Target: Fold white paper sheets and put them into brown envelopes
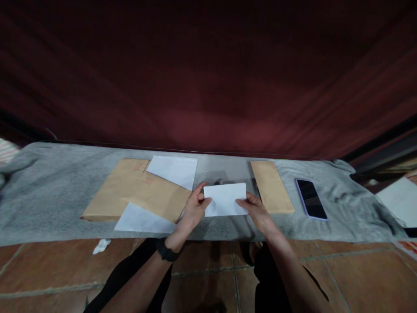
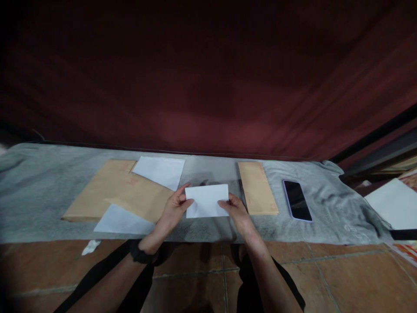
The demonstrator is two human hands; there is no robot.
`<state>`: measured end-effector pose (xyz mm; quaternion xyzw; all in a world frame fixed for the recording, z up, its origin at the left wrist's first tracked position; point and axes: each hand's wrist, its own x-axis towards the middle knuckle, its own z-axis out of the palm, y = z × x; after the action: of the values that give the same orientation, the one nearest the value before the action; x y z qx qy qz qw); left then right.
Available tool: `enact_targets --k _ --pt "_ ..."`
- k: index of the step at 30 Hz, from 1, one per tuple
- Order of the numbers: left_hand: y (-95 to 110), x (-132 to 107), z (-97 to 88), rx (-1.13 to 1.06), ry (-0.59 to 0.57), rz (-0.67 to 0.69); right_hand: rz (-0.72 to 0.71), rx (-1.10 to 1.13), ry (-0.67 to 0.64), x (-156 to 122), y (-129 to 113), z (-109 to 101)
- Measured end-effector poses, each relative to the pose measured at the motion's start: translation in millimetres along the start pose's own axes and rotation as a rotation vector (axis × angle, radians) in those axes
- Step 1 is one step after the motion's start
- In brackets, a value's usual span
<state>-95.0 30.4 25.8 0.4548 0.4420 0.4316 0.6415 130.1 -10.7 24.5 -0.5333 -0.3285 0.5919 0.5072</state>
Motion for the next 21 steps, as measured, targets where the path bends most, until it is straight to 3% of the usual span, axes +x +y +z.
enact_targets --k 3,6,11,13,16,18,21 --pt "5 -3 -2.4 0.063 -0.022 0.02 0.058 0.029 -0.056 -3 -1 0" --pt "14 -1 -18.4 0.221 -0.033 0.105 0.057 0.062 -0.042 -3 -3 0" --pt "38 5 -83.2 0.76 -0.074 0.334 0.011 0.061 0.058 -1 -4 1" --pt "49 5 -109.8 1.007 -0.111 0.286 0.017 0.057 0.061 0 -3 1" --pt "64 4 -132.8 1.354 -0.367 0.027 0.027 0.051 0.04 -1 -1 2" --pt "70 4 -135.7 1.525 -0.475 -0.087 0.021 0.036 0.035 -1 0 3" --pt "76 7 -129.4 1.65 -0.595 -0.056 -0.027 -0.015 0.016 -2 1 6"
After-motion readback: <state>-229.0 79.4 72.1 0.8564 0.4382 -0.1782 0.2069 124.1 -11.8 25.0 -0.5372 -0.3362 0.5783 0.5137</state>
